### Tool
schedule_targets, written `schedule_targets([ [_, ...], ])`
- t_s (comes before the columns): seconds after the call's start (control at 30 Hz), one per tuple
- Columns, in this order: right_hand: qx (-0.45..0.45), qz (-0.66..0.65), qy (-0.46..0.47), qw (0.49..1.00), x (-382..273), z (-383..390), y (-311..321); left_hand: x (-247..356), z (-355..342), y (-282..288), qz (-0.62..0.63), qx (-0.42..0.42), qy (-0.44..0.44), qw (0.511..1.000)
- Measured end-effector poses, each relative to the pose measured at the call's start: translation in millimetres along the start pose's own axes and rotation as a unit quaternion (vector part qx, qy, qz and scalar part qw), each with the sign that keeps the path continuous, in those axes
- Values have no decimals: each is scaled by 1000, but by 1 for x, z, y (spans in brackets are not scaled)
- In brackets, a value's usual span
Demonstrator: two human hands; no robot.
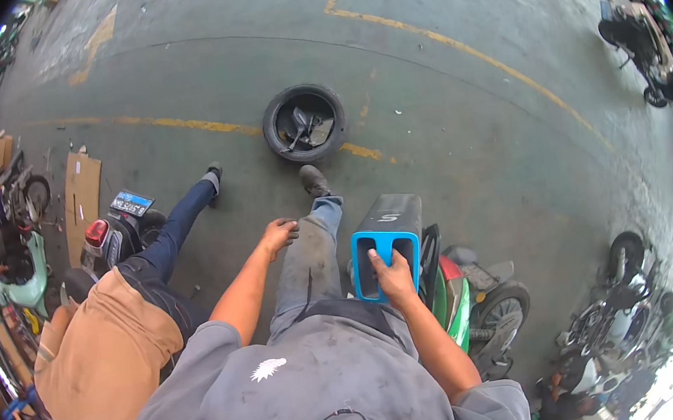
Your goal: The person welds a metal component onto an electric scooter frame using a welding machine and electrode holder, handles a battery pack, and works on the scooter chassis in a workshop.
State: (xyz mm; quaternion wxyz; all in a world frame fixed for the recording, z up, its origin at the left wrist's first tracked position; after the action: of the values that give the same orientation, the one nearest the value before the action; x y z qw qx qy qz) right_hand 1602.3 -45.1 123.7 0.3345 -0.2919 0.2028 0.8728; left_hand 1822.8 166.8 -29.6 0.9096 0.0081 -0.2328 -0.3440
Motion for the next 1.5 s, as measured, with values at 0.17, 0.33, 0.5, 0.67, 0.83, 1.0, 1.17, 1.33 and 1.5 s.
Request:
schedule_targets([
  [0.17, -132, 9, 6, 991, -125, -10, -43, -33, -114, -15, 217, 16, 146, 965],
  [0.33, -167, -221, -86, 957, -245, -25, -21, 22, -160, -32, 587, -285, 227, 723],
  [0.5, -35, -48, -147, 987, -294, -136, -41, 85, -173, 23, 626, -222, 88, 742],
  [0.67, -18, 29, -165, 986, -251, -350, -128, 93, -220, 49, 656, -118, 31, 745],
  [0.83, -142, 10, -167, 976, -171, -607, -224, 82, -346, 45, 662, -6, 21, 749],
  [1.0, -169, 13, -94, 981, -88, -773, -286, 78, -520, 80, 629, 55, 4, 775],
  [1.17, -167, -119, -162, 965, -27, -839, -330, 107, -622, 123, 526, 130, -73, 838],
  [1.33, -109, -93, -137, 980, 12, -866, -329, 130, -658, 143, 453, 167, -23, 875],
  [1.5, -114, -179, -150, 966, 44, -883, -330, 120, -664, 141, 330, 295, -41, 896],
])
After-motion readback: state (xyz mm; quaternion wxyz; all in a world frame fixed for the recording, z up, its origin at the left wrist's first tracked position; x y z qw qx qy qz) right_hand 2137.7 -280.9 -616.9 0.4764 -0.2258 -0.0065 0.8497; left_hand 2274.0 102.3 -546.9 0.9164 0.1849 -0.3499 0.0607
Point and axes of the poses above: each hand's wrist, its own z-axis away from the middle knuckle, its own y-axis out of the back of the hand, x = y × z, the point moved 3 cm from there along -z, towards the middle knuckle, and after that the axes turned 7 degrees about x, right-handed, at the moved point
